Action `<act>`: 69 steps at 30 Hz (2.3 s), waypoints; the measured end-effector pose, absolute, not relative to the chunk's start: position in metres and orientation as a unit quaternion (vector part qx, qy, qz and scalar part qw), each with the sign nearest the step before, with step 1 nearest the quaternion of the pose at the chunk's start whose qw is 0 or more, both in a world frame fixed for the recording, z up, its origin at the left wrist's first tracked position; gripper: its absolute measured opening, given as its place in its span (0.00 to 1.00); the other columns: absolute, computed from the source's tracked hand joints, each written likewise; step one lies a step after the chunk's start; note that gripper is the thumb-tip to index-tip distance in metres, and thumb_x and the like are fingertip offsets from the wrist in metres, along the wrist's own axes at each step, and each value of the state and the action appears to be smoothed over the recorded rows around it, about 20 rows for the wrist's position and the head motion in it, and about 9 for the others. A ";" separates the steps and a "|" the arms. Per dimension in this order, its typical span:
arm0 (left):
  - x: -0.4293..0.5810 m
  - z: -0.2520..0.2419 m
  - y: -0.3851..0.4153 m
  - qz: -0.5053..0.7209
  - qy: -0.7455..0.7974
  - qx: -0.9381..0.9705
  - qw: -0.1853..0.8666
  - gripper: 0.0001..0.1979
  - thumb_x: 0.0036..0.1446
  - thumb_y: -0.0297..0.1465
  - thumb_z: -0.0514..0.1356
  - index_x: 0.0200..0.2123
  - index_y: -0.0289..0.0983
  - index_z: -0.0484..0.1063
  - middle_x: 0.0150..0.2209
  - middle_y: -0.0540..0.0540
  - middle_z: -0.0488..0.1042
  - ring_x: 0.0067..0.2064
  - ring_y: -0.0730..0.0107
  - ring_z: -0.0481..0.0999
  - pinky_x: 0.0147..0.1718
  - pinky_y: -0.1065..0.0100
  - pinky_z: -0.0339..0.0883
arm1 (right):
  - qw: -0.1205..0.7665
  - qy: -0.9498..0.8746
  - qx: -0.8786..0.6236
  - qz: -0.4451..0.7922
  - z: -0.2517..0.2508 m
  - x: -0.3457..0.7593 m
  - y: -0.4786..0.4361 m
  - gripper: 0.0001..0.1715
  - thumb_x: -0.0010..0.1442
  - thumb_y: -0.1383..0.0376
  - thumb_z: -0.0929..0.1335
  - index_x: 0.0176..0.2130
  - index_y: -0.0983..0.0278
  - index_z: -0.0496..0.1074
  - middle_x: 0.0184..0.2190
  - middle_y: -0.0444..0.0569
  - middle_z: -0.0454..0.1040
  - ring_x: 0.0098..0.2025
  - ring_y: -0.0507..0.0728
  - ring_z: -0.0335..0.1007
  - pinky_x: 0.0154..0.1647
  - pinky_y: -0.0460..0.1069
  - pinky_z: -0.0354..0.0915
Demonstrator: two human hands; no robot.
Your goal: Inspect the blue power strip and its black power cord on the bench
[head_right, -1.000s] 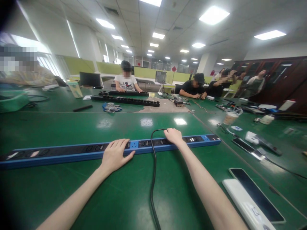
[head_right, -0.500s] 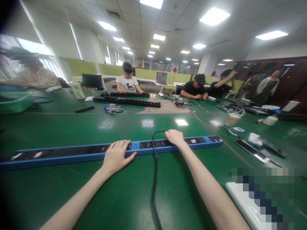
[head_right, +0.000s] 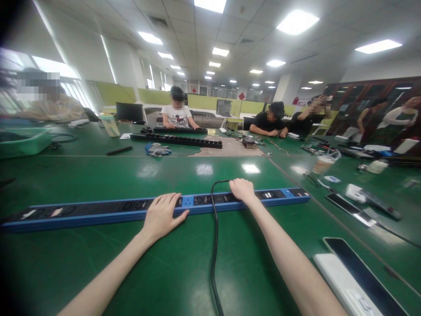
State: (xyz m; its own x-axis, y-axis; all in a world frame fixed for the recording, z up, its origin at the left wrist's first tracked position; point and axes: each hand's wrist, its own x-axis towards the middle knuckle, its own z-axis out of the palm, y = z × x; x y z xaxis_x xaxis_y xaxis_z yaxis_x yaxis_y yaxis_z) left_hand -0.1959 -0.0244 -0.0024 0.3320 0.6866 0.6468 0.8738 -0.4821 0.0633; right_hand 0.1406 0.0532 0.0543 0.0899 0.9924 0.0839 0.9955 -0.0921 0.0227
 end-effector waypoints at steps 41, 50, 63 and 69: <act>-0.197 -0.004 -0.024 -0.326 -0.478 -0.802 0.148 0.29 0.63 0.50 0.57 0.59 0.38 0.70 0.54 0.35 0.76 0.56 0.44 0.74 0.59 0.45 0.62 | 0.240 -0.643 -0.660 0.306 0.105 0.272 -0.036 0.17 0.59 0.60 0.70 0.47 0.60 0.79 0.36 0.52 0.82 0.37 0.60 0.80 0.33 0.49 0.73; -0.197 -0.004 -0.026 -0.335 -0.476 -0.799 0.151 0.29 0.62 0.50 0.58 0.59 0.39 0.70 0.54 0.35 0.76 0.55 0.45 0.74 0.59 0.45 0.62 | 0.487 -0.423 -0.616 0.452 0.051 0.273 -0.059 0.21 0.64 0.54 0.70 0.54 0.59 0.74 0.47 0.56 0.79 0.46 0.60 0.80 0.34 0.49 0.77; -0.196 -0.005 -0.025 -0.321 -0.482 -0.803 0.144 0.30 0.63 0.51 0.57 0.59 0.37 0.70 0.55 0.34 0.76 0.56 0.44 0.74 0.59 0.45 0.62 | 0.522 -0.417 -0.548 0.504 0.048 0.304 -0.060 0.22 0.67 0.47 0.63 0.35 0.60 0.69 0.32 0.47 0.73 0.16 0.45 0.39 0.10 0.40 0.41; -0.196 -0.006 -0.025 -0.326 -0.480 -0.802 0.143 0.29 0.62 0.51 0.57 0.59 0.38 0.70 0.55 0.35 0.76 0.56 0.44 0.74 0.58 0.46 0.62 | 0.483 -0.514 -0.630 0.326 0.054 0.292 -0.046 0.23 0.61 0.46 0.70 0.43 0.60 0.69 0.32 0.48 0.77 0.28 0.53 0.72 0.18 0.42 0.53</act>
State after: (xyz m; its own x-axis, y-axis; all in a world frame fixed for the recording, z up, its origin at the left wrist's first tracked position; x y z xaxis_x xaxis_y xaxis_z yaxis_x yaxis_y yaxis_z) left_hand -0.1956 -0.0252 -0.0056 0.3264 0.6763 0.6604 0.8631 -0.4981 0.0835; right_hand 0.2925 -0.0463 0.0536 0.2592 0.9620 0.0864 0.3333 -0.0051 -0.9428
